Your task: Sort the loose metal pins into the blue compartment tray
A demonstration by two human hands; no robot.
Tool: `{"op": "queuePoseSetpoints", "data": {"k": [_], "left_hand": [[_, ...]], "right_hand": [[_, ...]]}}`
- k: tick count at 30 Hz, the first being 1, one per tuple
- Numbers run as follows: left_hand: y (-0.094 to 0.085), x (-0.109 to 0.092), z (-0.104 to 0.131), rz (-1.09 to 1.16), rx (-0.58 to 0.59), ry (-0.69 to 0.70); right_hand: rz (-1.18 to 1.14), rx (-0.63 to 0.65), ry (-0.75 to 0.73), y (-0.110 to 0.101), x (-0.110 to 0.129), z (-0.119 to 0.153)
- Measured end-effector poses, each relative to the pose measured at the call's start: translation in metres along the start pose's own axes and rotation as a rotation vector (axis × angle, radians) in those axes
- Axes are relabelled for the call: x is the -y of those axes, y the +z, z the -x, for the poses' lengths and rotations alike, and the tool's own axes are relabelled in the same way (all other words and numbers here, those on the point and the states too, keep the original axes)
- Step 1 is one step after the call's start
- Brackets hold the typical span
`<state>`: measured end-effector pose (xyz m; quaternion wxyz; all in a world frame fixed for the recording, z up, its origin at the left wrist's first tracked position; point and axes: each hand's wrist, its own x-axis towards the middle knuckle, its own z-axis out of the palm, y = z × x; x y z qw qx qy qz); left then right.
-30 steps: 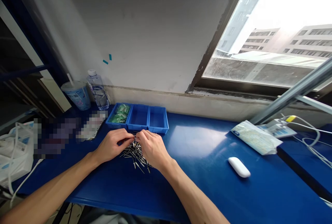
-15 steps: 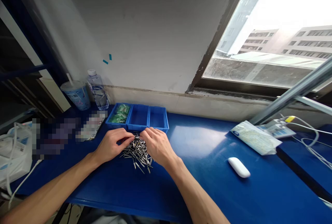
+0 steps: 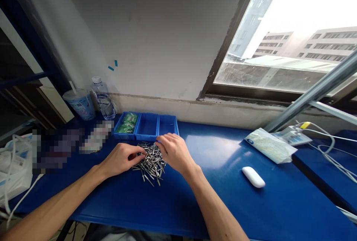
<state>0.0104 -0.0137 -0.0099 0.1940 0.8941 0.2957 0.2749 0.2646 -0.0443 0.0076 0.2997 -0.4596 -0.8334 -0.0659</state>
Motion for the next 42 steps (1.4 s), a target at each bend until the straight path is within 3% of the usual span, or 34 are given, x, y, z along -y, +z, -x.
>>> {"op": "queuePoseSetpoints", "data": {"k": [4, 12, 15, 22, 26, 29, 37, 42], "left_hand": [[0.000, 0.001, -0.001, -0.038, -0.011, -0.056], [-0.001, 0.000, -0.002, -0.024, -0.004, -0.054], [-0.001, -0.001, -0.001, 0.000, -0.020, -0.032], [-0.005, -0.005, -0.001, 0.017, -0.076, -0.007], [-0.008, -0.007, -0.002, -0.025, -0.209, 0.052], [-0.009, -0.007, -0.004, -0.053, -0.235, 0.093], [-0.006, -0.006, -0.002, 0.085, -0.082, 0.065], [-0.007, -0.008, -0.001, 0.128, -0.084, 0.042]], "right_hand": [[-0.070, 0.265, -0.124, 0.001, 0.016, 0.001], [-0.006, 0.312, -0.117, 0.005, 0.021, 0.002], [-0.019, 0.266, -0.157, 0.007, 0.019, 0.002], [-0.265, -0.089, -0.070, 0.005, 0.014, 0.001], [-0.366, -0.167, -0.100, 0.009, 0.019, 0.001], [-0.389, -0.223, -0.079, 0.014, 0.025, 0.001], [-0.313, -0.213, -0.078, 0.024, 0.034, 0.002], [-0.220, -0.155, -0.044, 0.028, 0.037, 0.004]]}}
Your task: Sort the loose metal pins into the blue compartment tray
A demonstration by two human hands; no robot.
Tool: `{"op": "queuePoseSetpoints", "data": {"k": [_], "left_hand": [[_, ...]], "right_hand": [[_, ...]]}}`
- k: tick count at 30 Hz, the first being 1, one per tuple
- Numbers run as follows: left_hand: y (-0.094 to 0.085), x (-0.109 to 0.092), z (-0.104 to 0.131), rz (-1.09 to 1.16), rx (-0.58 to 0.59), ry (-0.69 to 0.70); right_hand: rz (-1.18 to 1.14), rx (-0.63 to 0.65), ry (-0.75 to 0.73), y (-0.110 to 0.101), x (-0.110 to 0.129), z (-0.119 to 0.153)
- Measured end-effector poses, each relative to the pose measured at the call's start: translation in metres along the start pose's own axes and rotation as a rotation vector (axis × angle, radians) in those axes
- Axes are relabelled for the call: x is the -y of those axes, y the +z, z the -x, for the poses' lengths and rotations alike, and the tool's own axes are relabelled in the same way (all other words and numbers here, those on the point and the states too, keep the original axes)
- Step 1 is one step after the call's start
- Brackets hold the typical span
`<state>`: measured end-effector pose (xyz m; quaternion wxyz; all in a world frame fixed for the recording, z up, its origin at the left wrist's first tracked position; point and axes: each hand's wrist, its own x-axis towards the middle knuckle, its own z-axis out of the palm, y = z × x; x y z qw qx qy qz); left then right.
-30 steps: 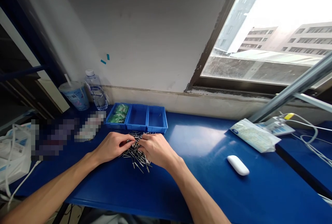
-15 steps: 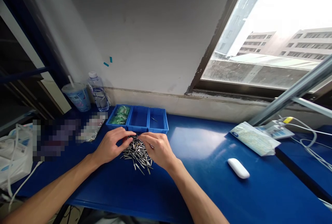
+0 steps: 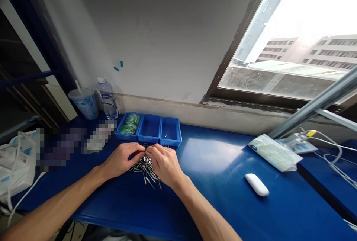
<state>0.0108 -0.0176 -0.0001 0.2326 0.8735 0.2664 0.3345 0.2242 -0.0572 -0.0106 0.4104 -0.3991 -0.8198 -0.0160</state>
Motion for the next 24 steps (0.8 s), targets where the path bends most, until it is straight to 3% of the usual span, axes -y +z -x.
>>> {"op": "queuePoseSetpoints", "data": {"k": [16, 21, 24], "left_hand": [[0.000, -0.002, -0.001, -0.033, -0.041, 0.050], [-0.001, -0.004, -0.002, -0.076, -0.073, 0.033], [-0.005, -0.001, -0.002, -0.104, -0.141, -0.004]], "right_hand": [[0.059, 0.115, -0.008, -0.003, -0.003, 0.002], [0.085, 0.050, -0.028, -0.012, -0.007, -0.002], [0.084, -0.103, -0.051, -0.021, -0.009, -0.004]]}}
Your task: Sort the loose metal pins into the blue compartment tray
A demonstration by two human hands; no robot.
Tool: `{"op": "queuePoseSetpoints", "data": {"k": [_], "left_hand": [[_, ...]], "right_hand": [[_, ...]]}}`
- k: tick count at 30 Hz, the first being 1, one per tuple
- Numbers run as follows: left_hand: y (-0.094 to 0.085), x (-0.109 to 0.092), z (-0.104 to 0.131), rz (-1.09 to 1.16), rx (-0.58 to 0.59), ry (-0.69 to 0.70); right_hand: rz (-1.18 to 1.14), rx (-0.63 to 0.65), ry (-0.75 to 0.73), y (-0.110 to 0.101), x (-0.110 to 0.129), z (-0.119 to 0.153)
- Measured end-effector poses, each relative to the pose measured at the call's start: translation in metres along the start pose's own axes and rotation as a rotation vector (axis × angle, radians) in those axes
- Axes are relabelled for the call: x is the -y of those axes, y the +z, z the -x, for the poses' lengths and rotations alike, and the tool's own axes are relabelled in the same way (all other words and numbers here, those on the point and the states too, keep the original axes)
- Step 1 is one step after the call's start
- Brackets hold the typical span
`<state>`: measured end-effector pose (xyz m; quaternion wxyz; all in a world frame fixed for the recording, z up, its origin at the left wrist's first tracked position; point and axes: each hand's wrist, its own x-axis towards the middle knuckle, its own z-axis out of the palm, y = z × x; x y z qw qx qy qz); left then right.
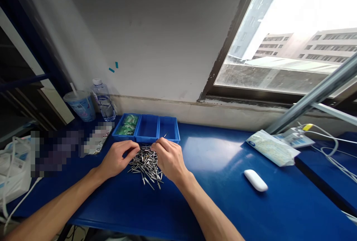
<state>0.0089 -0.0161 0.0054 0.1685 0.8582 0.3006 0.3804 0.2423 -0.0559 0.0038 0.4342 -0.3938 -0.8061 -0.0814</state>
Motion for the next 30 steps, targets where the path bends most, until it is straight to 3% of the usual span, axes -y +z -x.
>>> {"op": "queuePoseSetpoints", "data": {"k": [3, 5, 7, 9, 12, 17, 19, 24, 30], "left_hand": [[-0.005, 0.006, 0.000, -0.013, -0.036, -0.052], [-0.005, 0.010, 0.000, -0.020, 0.018, -0.080], [-0.002, 0.013, 0.001, -0.042, 0.107, -0.102], [0.004, 0.012, 0.002, -0.091, 0.174, -0.108], [0.013, 0.010, 0.005, -0.191, 0.199, -0.072], [0.022, 0.008, 0.008, -0.294, 0.199, -0.010], [0.022, 0.008, 0.008, -0.304, 0.200, -0.011], [0.019, 0.009, 0.007, -0.279, 0.139, 0.015], [0.013, 0.004, 0.006, -0.165, 0.049, 0.121]], "right_hand": [[0.043, -0.239, 0.073, -0.012, -0.006, -0.004], [0.151, -0.302, 0.213, -0.018, -0.014, -0.005], [0.273, -0.232, 0.338, -0.021, -0.023, -0.006], [0.295, -0.157, 0.346, -0.021, -0.030, -0.004], [0.192, -0.032, 0.262, -0.013, -0.030, 0.001], [0.017, 0.374, 0.060, 0.001, -0.009, 0.004], [0.028, 0.460, 0.043, 0.004, -0.004, 0.004], [0.033, 0.490, 0.082, 0.008, -0.003, 0.006], [-0.061, 0.381, 0.094, 0.016, -0.001, 0.008]]}}
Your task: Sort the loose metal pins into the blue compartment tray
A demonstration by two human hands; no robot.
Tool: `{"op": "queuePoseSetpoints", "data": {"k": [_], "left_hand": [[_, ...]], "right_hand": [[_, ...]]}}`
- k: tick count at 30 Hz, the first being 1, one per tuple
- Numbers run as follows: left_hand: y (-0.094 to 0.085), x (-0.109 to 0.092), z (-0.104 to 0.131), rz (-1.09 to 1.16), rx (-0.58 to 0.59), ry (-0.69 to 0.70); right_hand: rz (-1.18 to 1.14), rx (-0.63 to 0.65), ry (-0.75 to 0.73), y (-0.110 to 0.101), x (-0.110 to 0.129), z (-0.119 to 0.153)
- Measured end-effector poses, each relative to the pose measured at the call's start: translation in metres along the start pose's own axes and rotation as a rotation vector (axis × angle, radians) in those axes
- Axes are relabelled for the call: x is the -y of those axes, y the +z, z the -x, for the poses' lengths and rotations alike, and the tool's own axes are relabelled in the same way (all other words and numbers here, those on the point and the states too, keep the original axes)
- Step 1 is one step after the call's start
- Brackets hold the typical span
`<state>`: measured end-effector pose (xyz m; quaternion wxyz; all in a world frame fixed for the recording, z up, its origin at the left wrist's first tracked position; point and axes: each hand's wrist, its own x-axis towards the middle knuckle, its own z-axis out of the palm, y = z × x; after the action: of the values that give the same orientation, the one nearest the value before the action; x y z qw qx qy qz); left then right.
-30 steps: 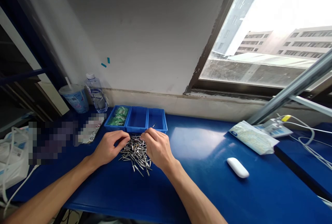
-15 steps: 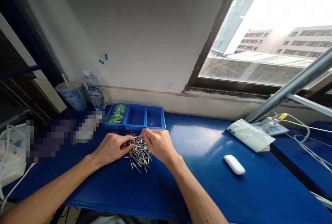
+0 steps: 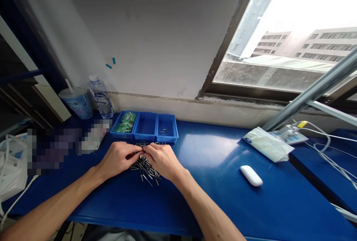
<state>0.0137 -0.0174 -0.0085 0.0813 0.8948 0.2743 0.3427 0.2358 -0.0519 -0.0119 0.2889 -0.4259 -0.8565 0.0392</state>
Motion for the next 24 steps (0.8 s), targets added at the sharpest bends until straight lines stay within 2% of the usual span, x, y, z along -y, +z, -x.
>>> {"op": "queuePoseSetpoints", "data": {"k": [6, 11, 14, 18, 24], "left_hand": [[-0.009, -0.008, -0.003, 0.120, -0.089, -0.129], [-0.006, -0.006, -0.005, 0.148, -0.030, -0.048], [-0.003, -0.005, -0.005, 0.184, 0.011, -0.067], [-0.003, -0.005, -0.004, 0.227, 0.050, -0.061], [-0.009, -0.005, -0.003, 0.298, 0.103, -0.086]], "right_hand": [[-0.377, -0.164, 0.097, -0.006, 0.010, -0.003], [-0.626, -0.163, 0.167, -0.009, 0.014, -0.004], [-0.711, -0.174, 0.244, -0.004, 0.015, -0.004], [-0.666, -0.159, 0.264, 0.004, 0.015, -0.003], [-0.333, -0.153, 0.104, 0.006, 0.011, -0.001]]}}
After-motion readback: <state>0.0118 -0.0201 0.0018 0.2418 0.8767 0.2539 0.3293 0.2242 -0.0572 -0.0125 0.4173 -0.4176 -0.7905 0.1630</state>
